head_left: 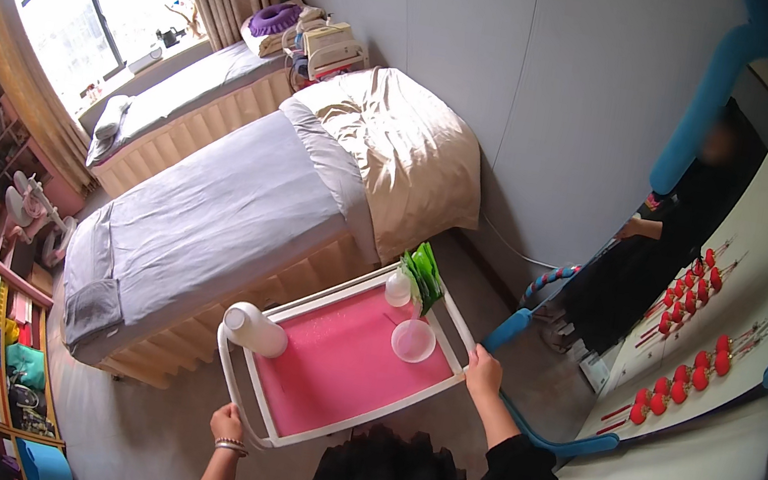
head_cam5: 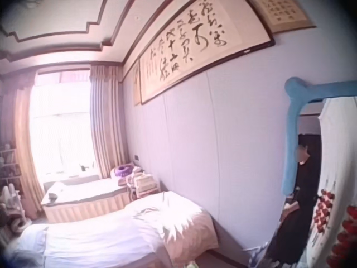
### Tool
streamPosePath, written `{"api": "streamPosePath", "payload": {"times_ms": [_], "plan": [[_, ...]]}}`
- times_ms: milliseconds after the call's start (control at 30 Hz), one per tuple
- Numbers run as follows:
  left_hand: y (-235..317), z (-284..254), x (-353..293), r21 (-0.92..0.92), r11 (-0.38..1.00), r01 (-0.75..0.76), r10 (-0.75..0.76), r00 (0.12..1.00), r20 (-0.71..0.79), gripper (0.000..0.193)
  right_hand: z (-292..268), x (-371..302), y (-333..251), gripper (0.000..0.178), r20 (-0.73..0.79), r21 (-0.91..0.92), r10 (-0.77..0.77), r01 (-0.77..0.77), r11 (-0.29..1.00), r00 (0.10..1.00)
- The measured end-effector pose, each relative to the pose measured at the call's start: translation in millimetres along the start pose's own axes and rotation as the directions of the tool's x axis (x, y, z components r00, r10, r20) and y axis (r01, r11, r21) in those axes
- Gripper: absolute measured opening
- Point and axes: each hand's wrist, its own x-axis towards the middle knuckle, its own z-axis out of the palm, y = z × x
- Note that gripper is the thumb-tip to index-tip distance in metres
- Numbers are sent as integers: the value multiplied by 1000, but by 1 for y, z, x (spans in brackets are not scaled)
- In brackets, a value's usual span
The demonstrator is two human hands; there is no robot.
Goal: The person walks through the house, fills two purple bowls with water in the bathroom, and wipes a pink tray with a cloth. They then fold a gray blanket on a bed and place the tray on the bed.
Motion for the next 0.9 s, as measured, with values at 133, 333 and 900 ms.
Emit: {"api": "streamPosePath", "payload": {"times_ms": [133, 333, 900], "plan": [[40, 16, 45, 84, 996, -39, 36, 999, 38, 23, -18, -7, -3, 15, -27, 69, 29, -27, 997, 999], [115, 43, 117, 96, 980, -174, 154, 971, 181, 29, -22, -3, 13, 12, -75, 24, 83, -82, 996, 994], [282, 139, 233, 24, 845, -534, 460, 750, 476, 17, -34, -18, 23, 15, -9, -247, 263, -257, 934, 965]]}}
